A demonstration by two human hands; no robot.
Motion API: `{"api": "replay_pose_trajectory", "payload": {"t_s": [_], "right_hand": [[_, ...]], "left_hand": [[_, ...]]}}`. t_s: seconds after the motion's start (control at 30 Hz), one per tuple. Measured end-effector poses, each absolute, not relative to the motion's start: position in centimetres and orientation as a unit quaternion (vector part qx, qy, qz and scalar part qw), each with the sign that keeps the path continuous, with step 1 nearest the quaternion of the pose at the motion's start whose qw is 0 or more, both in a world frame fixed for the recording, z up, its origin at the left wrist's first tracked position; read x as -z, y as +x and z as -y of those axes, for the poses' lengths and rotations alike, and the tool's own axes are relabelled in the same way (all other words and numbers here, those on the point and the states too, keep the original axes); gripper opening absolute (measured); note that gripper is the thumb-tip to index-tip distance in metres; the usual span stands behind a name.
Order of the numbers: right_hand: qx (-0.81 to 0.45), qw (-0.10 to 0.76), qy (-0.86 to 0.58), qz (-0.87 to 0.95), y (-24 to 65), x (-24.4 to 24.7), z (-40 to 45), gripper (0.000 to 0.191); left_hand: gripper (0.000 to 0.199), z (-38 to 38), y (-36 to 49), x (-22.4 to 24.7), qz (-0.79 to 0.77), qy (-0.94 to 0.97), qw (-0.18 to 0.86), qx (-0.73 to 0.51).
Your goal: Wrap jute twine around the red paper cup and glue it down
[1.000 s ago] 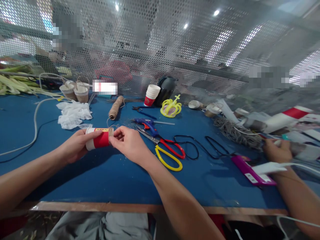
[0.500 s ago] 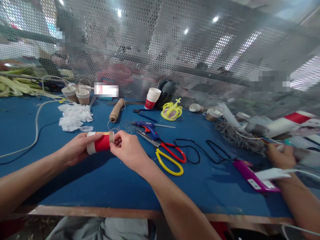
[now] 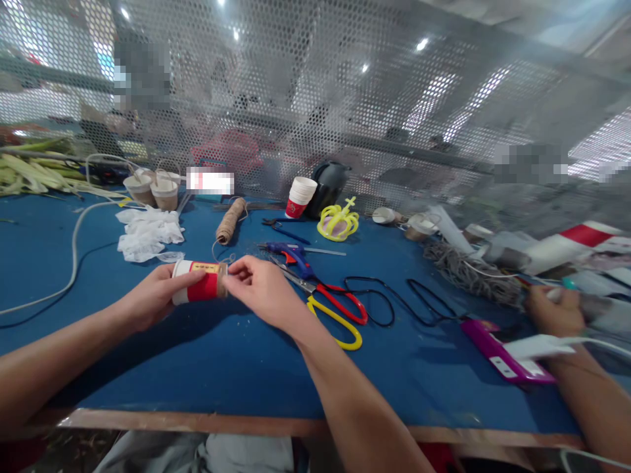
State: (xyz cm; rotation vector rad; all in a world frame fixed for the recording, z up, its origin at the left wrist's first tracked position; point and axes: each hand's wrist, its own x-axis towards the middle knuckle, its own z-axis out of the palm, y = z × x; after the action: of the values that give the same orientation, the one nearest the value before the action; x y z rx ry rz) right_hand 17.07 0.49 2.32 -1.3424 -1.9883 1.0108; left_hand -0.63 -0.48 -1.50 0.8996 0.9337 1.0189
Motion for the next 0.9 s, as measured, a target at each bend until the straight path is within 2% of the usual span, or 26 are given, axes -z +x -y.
{"api": "replay_pose_trajectory", "payload": {"t_s": [0.13, 0.23, 0.43, 0.6, 0.73, 0.9], "right_hand": [[-0.387, 0.266, -0.497, 0.730, 18.0, -2.4, -1.6, 0.023], [-0.457, 0.253, -0.487, 0.700, 17.9, -2.1, -2.0, 0.026], [-0.601, 0.307, -0.409, 0.614, 16.8, -2.3, -1.9, 0.023], [-0.626, 0.348, -0.369, 0.592, 16.4, -2.6, -1.9, 0.015], [-0.637, 0.358, -0.365, 0.577, 15.9, -2.7, -2.2, 0.017], [-0.624, 0.334, -0.360, 0.608, 15.5, -2.8, -2.6, 0.019]], "left_hand": [[0.030, 0.9, -0.7, 1.6, -0.397, 0.487, 0.647, -0.432], [0.028, 1.4, -0.7, 1.3, -0.388, 0.528, 0.633, -0.412], [0.035, 1.8, -0.4, 1.1, -0.370, 0.572, 0.629, -0.374], [0.037, 1.6, -0.1, 1.3, -0.386, 0.569, 0.631, -0.358], [0.036, 1.6, 0.3, 1.1, -0.399, 0.576, 0.635, -0.326], [0.036, 1.3, 0.9, 1.0, -0.380, 0.549, 0.696, -0.265]]}}
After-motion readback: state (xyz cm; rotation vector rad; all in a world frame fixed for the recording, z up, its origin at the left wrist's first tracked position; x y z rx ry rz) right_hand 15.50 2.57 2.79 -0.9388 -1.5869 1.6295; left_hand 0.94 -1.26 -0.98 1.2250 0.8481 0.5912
